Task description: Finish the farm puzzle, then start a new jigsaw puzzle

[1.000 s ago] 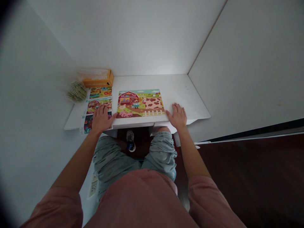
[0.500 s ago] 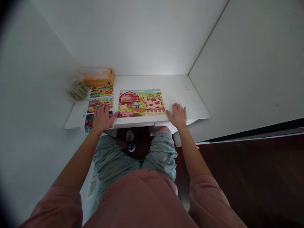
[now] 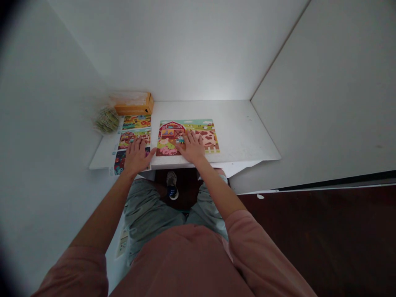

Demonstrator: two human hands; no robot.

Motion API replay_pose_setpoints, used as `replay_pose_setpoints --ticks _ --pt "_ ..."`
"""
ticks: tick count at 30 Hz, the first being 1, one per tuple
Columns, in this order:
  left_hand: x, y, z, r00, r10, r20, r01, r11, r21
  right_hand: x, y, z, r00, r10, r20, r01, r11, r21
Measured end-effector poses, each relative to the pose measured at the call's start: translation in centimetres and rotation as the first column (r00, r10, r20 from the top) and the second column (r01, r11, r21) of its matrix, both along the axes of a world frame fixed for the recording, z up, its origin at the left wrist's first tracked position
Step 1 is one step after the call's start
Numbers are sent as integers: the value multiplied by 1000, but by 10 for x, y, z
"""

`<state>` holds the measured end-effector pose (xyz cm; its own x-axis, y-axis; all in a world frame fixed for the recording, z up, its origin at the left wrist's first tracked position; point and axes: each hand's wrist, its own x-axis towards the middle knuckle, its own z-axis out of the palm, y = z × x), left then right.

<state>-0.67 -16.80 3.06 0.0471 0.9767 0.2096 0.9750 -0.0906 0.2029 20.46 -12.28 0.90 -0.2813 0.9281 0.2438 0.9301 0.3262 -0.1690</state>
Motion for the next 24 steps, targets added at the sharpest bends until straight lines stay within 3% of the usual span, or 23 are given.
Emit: replay_pose_setpoints --ticks 11,19,24 --pt "1 2 2 998 -49 -27 49 998 31 38 -2 3 997 -43 59 44 999 -8" --pt "13 1 10 998 -53 -34 53 998 13 94 2 15 994 -102 46 106 988 -108" --pt "19 3 12 997 -51 -57 52 999 13 136 12 14 990 -132 57 137 987 -87"
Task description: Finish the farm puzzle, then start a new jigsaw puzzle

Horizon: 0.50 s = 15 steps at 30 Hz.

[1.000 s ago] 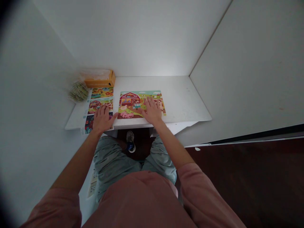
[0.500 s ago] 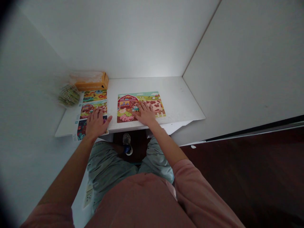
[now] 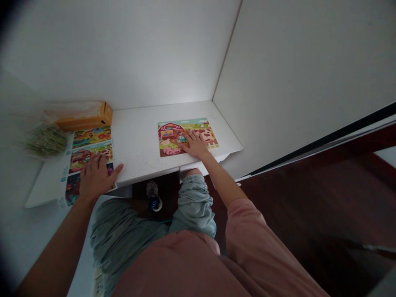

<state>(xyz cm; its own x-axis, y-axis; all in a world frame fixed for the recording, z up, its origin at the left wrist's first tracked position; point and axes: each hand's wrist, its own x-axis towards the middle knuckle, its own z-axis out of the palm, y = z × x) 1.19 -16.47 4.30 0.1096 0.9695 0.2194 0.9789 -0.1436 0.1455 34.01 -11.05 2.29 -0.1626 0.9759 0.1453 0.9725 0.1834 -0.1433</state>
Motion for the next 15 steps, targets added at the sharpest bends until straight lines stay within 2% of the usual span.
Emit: replay_pose_setpoints --ticks 7,15 --pt "-3 15 -6 999 31 -26 -33 997 -74 45 14 2 999 -4 34 4 1000 -18" --pt "-10 28 -15 997 71 -40 -77 982 -173 74 35 11 999 -43 33 46 995 -85"
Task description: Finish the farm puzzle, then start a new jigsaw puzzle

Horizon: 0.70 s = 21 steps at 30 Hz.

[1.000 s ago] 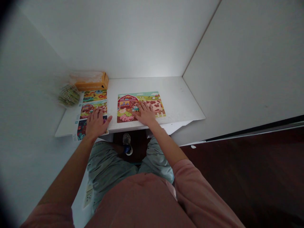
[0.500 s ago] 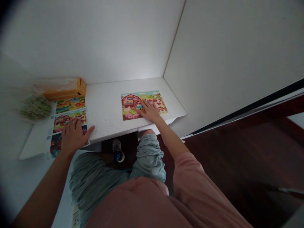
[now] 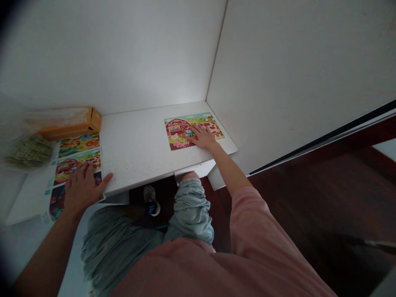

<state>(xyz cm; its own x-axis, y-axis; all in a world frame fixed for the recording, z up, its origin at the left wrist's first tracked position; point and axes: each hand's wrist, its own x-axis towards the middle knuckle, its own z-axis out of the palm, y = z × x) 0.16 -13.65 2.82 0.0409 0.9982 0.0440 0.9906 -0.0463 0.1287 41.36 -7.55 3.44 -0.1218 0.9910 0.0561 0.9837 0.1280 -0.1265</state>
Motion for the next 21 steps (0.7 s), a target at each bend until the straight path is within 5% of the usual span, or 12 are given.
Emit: replay_pose_setpoints --ticks 21 --pt "-10 14 -14 993 -2 -117 1 1000 -5 25 100 -25 994 108 -34 -104 990 96"
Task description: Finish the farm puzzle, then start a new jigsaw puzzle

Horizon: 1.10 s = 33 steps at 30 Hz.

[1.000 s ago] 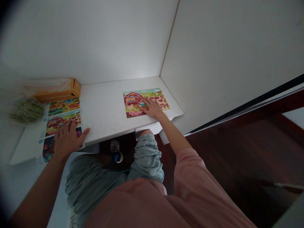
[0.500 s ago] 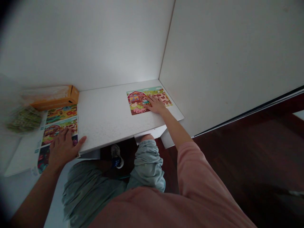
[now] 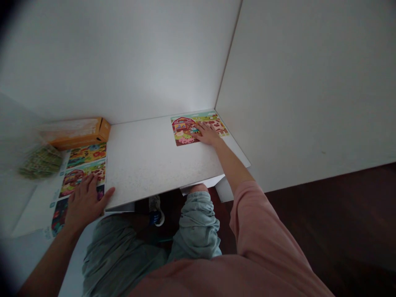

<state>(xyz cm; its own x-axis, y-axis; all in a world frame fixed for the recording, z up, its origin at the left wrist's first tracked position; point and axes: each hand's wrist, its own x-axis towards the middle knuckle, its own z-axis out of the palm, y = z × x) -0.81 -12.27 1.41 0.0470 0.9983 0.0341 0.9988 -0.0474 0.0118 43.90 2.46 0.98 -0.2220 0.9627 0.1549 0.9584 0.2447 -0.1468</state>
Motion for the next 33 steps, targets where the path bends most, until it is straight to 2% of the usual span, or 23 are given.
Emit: replay_pose_setpoints --ticks 7,13,16,19,22,25,28,33 --pt "3 1 4 1000 12 -8 -13 999 -37 3 15 -1 999 22 24 -22 1000 -15" --pt "-1 3 2 1000 -8 2 9 999 -42 -5 11 9 998 -16 66 17 1000 -21" --pt "-2 4 2 1000 2 -5 -3 1000 -26 -26 -11 19 993 -78 87 72 995 73" --pt "1 0 7 1000 12 13 -12 1000 -9 -56 -53 29 995 -40 96 26 989 146" --pt "10 -11 18 997 -7 81 5 999 33 -85 -101 34 997 20 72 -30 990 139" --pt "16 -26 28 994 -31 108 19 993 118 -105 -139 32 1000 22 20 -24 995 96" --pt "13 -36 33 994 -34 108 18 990 142 -119 -159 26 1000 3 -25 -2 998 61" --pt "-7 -39 29 988 -6 156 -17 989 144 -136 -163 14 997 -17 -70 25 993 116"
